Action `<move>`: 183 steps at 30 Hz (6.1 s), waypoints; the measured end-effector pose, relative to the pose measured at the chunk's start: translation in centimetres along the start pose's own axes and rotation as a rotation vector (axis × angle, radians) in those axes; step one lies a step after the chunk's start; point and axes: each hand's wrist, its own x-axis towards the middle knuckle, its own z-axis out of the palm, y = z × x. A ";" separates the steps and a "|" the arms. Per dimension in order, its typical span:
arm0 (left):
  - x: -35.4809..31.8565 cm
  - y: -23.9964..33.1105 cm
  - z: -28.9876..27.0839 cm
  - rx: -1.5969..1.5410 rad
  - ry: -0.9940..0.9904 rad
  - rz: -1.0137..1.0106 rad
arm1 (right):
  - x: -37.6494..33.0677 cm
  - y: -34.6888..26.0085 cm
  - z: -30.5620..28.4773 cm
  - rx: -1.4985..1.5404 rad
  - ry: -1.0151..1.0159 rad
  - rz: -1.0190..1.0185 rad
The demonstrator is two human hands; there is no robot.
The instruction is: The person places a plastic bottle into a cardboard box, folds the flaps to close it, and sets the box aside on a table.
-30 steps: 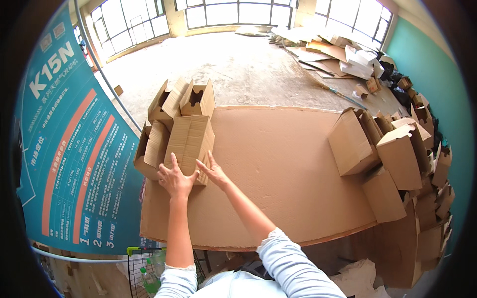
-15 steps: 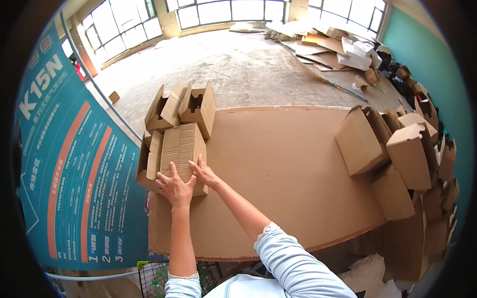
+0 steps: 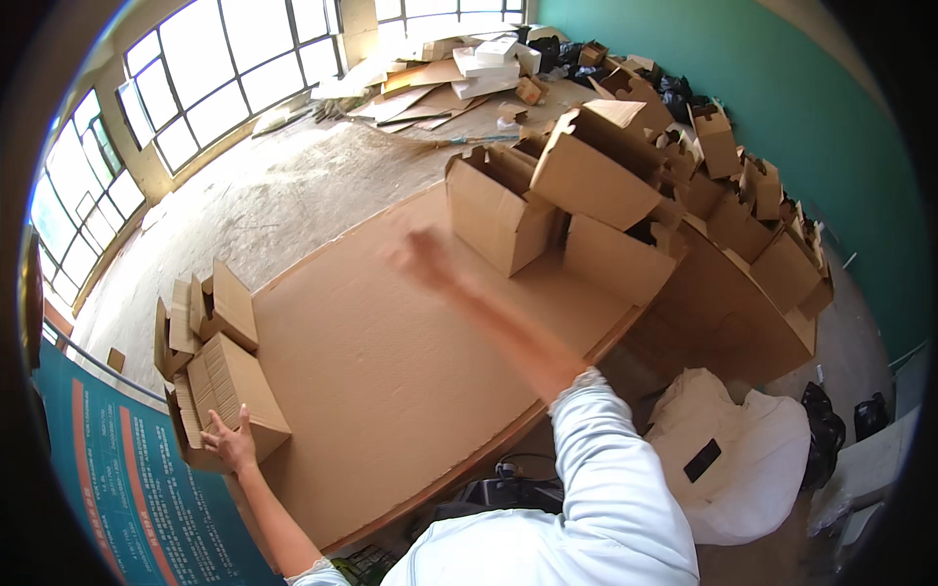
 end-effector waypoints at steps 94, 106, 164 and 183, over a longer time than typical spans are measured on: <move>-20.2 17.4 -17.4 -0.698 -0.986 0.770 | -19.7 -6.8 -6.0 0.093 -0.705 -0.520; -19.6 21.6 -10.5 0.166 -1.241 1.086 | -19.6 -6.5 -4.7 0.175 -0.671 -0.628; -21.3 -12.3 -12.2 -0.099 0.054 -0.153 | -16.9 -29.4 20.7 0.414 -0.991 -0.660; -15.4 -12.9 -7.2 0.079 0.227 -0.102 | -20.7 -9.4 1.2 -0.145 -0.626 -0.044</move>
